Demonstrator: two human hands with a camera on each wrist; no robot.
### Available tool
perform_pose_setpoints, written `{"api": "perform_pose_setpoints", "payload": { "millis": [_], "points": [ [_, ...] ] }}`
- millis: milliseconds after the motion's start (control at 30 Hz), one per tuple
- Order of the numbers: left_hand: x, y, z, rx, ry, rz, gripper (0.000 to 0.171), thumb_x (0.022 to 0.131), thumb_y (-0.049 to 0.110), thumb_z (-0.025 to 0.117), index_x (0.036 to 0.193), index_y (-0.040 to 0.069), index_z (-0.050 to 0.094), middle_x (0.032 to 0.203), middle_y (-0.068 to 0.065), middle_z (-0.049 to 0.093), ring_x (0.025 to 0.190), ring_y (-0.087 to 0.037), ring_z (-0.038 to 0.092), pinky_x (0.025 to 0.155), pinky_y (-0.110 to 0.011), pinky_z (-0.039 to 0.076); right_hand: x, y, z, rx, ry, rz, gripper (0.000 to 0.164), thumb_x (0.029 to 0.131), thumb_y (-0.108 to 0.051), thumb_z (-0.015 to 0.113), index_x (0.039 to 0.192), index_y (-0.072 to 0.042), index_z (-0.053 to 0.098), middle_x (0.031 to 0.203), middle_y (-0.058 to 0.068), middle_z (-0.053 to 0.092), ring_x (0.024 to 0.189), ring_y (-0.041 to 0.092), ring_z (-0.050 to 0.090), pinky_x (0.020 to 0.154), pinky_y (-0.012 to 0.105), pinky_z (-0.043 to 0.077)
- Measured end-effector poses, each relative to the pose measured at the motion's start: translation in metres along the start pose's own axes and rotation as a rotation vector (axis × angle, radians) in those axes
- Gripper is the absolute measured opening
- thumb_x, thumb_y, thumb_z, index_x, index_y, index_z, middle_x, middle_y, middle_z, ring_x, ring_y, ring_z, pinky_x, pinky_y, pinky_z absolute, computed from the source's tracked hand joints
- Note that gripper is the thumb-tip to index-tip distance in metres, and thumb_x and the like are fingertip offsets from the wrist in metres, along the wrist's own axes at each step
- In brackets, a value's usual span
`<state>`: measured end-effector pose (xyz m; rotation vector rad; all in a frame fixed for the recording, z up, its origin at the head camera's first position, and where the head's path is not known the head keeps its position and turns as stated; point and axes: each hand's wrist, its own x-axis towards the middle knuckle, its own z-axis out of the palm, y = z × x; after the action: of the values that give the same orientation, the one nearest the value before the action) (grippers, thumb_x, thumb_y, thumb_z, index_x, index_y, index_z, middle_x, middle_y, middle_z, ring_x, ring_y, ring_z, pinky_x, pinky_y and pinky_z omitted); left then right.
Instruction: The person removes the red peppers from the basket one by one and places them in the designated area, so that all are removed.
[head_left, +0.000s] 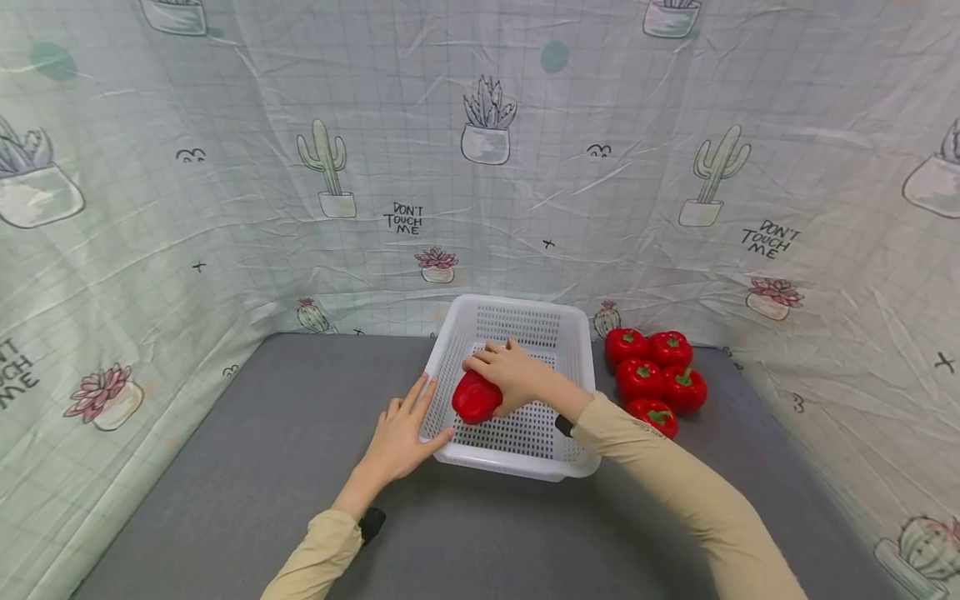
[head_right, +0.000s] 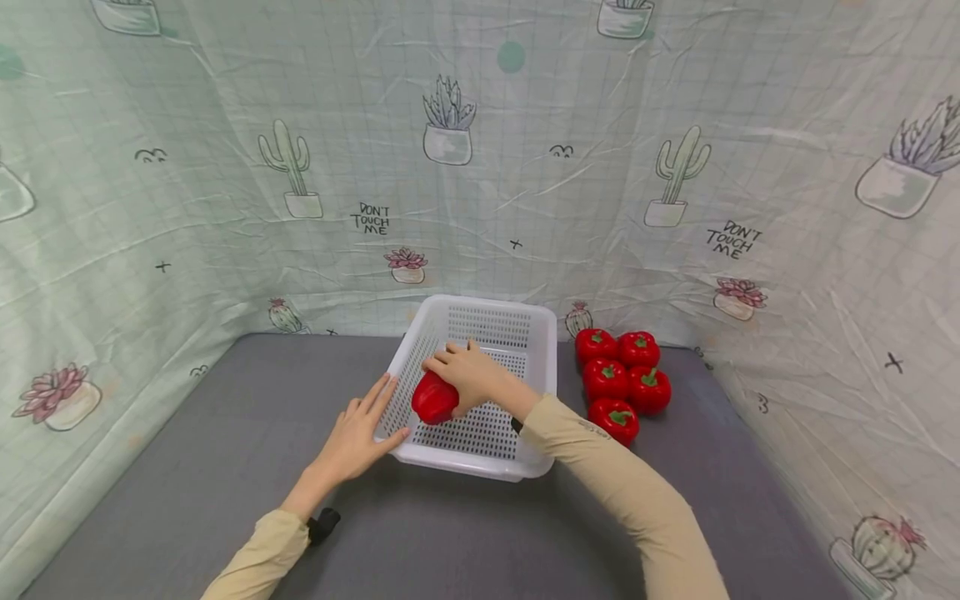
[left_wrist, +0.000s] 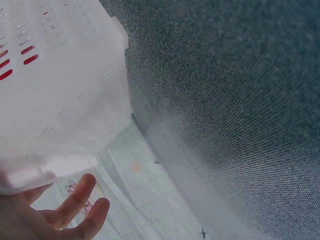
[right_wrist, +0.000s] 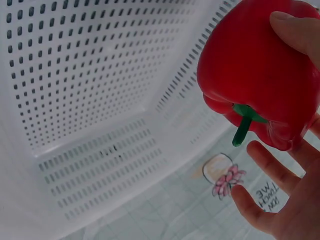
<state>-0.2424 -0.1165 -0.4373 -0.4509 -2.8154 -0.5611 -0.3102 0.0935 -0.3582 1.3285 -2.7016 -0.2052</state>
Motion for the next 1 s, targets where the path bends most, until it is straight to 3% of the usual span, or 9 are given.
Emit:
{"api": "perform_pose_setpoints", "payload": {
  "millis": [400, 1000],
  "points": [
    [0.0, 0.002, -0.002, -0.006, 0.016, 0.003, 0.079, 0.078, 0.053, 0.055, 0.142, 0.019, 0.024, 0.148, -0.004, 0.023, 0.095, -0.025, 0.042, 0.073, -0.042, 0.037, -0.016, 0.009, -0.026, 0.008, 0.083, 0.023, 0.077, 0.058, -0.042, 0.078, 0.124, -0.021, 0.044, 0.119, 0.0, 0.053, 0.11, 0.02, 0.042, 0.085, 0.044, 0.041],
    [-0.001, -0.001, 0.001, -0.004, 0.078, 0.051, 0.08, 0.079, 0.054, 0.054, 0.142, 0.017, 0.023, 0.147, -0.006, 0.025, 0.089, -0.025, 0.042, 0.068, -0.039, 0.033, -0.075, 0.028, -0.043, 0.221, 0.177, 0.168, 0.085, 0.055, -0.031, 0.082, 0.129, -0.023, 0.042, 0.117, 0.005, 0.045, 0.107, 0.02, 0.043, 0.083, 0.044, 0.042]
  ]
}}
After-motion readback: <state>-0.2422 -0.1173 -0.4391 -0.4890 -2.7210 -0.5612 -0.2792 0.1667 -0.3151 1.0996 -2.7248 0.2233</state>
